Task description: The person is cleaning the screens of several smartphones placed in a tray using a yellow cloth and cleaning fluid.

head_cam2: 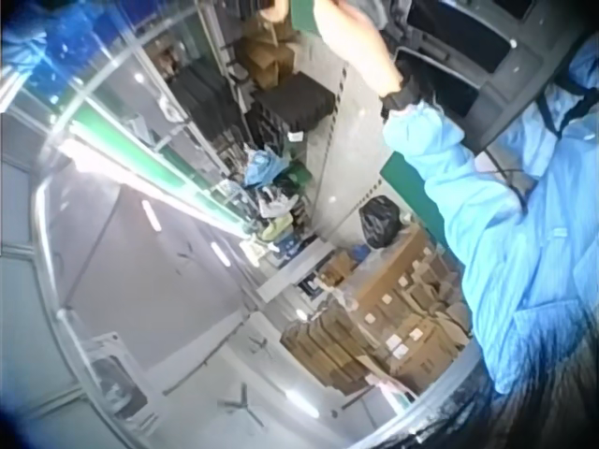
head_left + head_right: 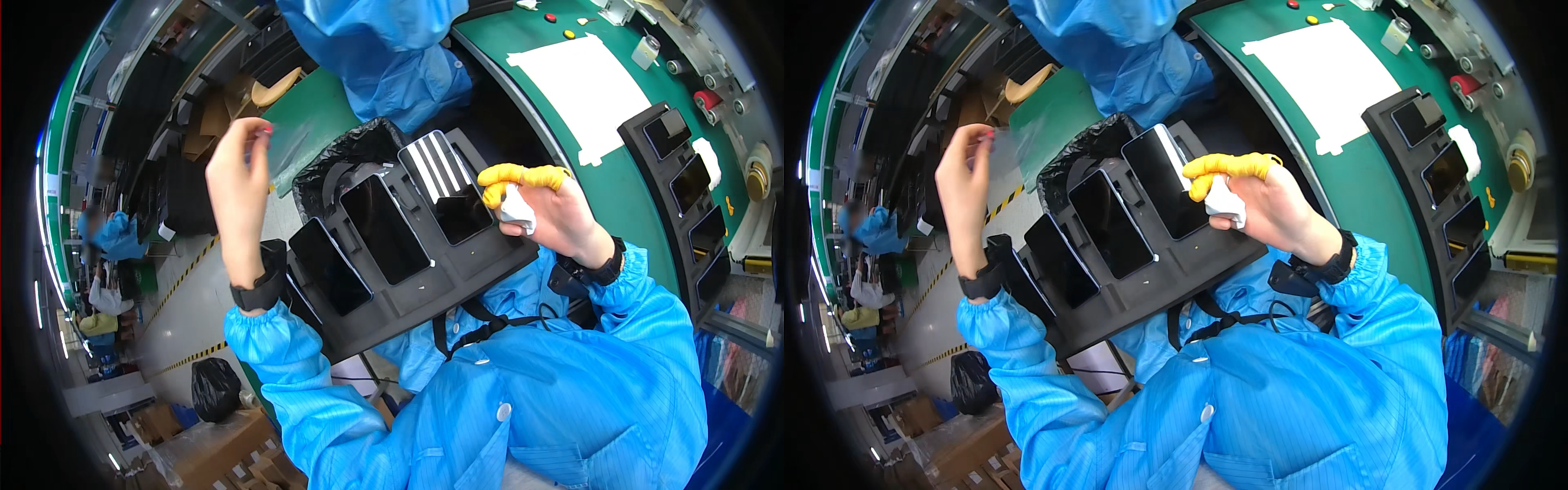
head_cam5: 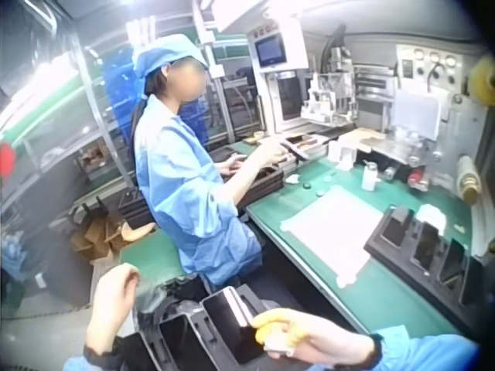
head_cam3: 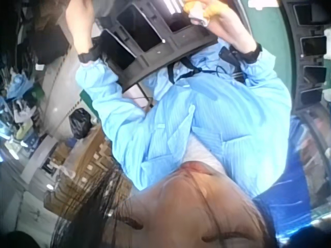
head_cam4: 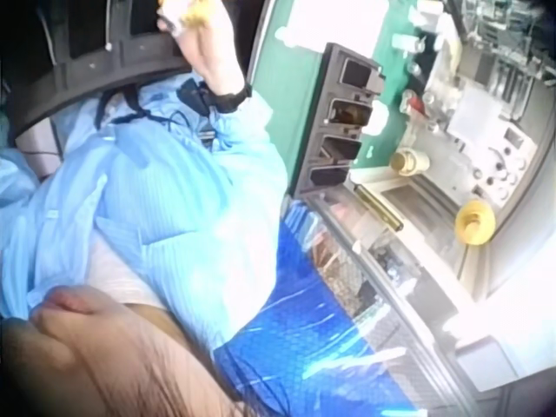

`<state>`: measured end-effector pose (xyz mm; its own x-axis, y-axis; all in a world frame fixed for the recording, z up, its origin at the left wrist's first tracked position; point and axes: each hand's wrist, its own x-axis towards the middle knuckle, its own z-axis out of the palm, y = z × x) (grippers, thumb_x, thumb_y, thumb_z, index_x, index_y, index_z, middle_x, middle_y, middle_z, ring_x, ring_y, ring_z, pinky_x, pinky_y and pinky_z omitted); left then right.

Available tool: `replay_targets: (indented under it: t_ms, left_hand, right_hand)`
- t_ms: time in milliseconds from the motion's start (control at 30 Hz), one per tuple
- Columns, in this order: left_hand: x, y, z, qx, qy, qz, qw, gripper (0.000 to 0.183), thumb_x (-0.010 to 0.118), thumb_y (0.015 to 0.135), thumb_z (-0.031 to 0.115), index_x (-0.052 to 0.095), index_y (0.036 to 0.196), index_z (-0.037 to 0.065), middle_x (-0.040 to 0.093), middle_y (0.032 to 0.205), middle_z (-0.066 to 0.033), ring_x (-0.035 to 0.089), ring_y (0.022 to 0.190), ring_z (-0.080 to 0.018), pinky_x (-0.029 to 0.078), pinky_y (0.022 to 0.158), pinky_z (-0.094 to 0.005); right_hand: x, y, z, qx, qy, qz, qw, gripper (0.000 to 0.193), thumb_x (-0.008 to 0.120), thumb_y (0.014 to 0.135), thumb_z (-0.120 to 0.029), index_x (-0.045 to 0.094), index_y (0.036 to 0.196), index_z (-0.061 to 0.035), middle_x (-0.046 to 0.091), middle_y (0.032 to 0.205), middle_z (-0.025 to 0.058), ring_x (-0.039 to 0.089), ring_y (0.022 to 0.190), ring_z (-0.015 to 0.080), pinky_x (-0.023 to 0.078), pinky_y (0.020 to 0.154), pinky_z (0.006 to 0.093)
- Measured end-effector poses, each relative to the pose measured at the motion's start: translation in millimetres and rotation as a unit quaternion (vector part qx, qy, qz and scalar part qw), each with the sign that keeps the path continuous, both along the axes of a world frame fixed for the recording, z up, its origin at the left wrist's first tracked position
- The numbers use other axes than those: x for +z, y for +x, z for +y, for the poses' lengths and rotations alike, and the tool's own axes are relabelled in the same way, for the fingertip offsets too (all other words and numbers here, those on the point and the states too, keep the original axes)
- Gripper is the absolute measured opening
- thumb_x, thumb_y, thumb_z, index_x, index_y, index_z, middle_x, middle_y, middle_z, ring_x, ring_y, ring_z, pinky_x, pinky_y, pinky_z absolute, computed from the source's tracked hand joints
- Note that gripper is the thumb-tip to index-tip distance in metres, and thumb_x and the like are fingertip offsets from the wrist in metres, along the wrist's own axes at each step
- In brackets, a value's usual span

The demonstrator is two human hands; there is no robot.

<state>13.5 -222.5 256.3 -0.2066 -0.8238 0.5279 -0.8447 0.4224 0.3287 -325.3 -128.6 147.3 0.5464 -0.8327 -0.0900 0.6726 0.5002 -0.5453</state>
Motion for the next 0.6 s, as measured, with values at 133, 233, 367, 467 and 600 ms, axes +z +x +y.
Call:
replay_targets:
  t_ms: [133,233,367,467,600]
  left_hand:
    - [-35,-9,-16,-0.021,0.029,-0.010,0.999,0.011,0.055,0.089,0.000,0.061,0.099,0.002,0.067,0.090,-0.0152,0.068,0.087,-0.0288,0.052,0.075,-0.0346]
    - [-57,-15,-27,-0.031,0.066,-0.031,0.997,0.012,0.055,0.088,0.001,0.060,0.099,0.002,0.067,0.093,-0.0154,0.066,0.090,-0.0325,0.052,0.076,-0.0377]
    - [-69,-23,-22,-0.065,0.075,-0.080,0.992,0.021,0.062,0.083,0.000,0.062,0.104,0.000,0.067,0.101,-0.0161,0.065,0.098,-0.0293,0.050,0.085,-0.0339]
    - [-57,-53,-4,-0.109,0.068,-0.061,0.990,0.024,0.064,0.082,0.004,0.062,0.105,0.001,0.065,0.102,-0.0155,0.063,0.098,-0.0324,0.049,0.086,-0.0372]
    - [-32,-119,28,-0.294,0.208,0.072,0.930,0.020,0.066,0.082,0.007,0.064,0.101,0.001,0.064,0.099,-0.0132,0.062,0.093,-0.0286,0.049,0.083,-0.0355]
  right_hand:
    - [-4,0,-1,-0.008,-0.038,0.022,0.999,0.047,0.052,0.085,-0.024,0.054,0.124,0.0027,0.059,0.112,0.0106,0.056,0.095,0.0140,0.047,0.078,0.0294]
    - [-2,2,3,-0.051,-0.068,0.076,0.993,0.049,0.058,0.083,-0.017,0.051,0.128,0.0017,0.058,0.113,0.0104,0.057,0.094,0.0156,0.048,0.079,0.0286]
    - [6,2,6,-0.053,-0.080,0.145,0.985,0.055,0.070,0.081,-0.006,0.048,0.131,-0.0002,0.058,0.115,0.0103,0.059,0.099,0.0146,0.049,0.085,0.0284]
    - [4,-2,1,-0.043,-0.069,0.158,0.984,0.056,0.079,0.076,-0.005,0.052,0.125,-0.0002,0.060,0.114,0.0099,0.060,0.107,0.0173,0.048,0.094,0.0299]
    - [3,-5,-2,-0.050,-0.070,0.179,0.980,0.046,0.078,0.078,-0.006,0.056,0.118,0.0012,0.061,0.113,0.0097,0.063,0.101,0.0162,0.050,0.092,0.0299]
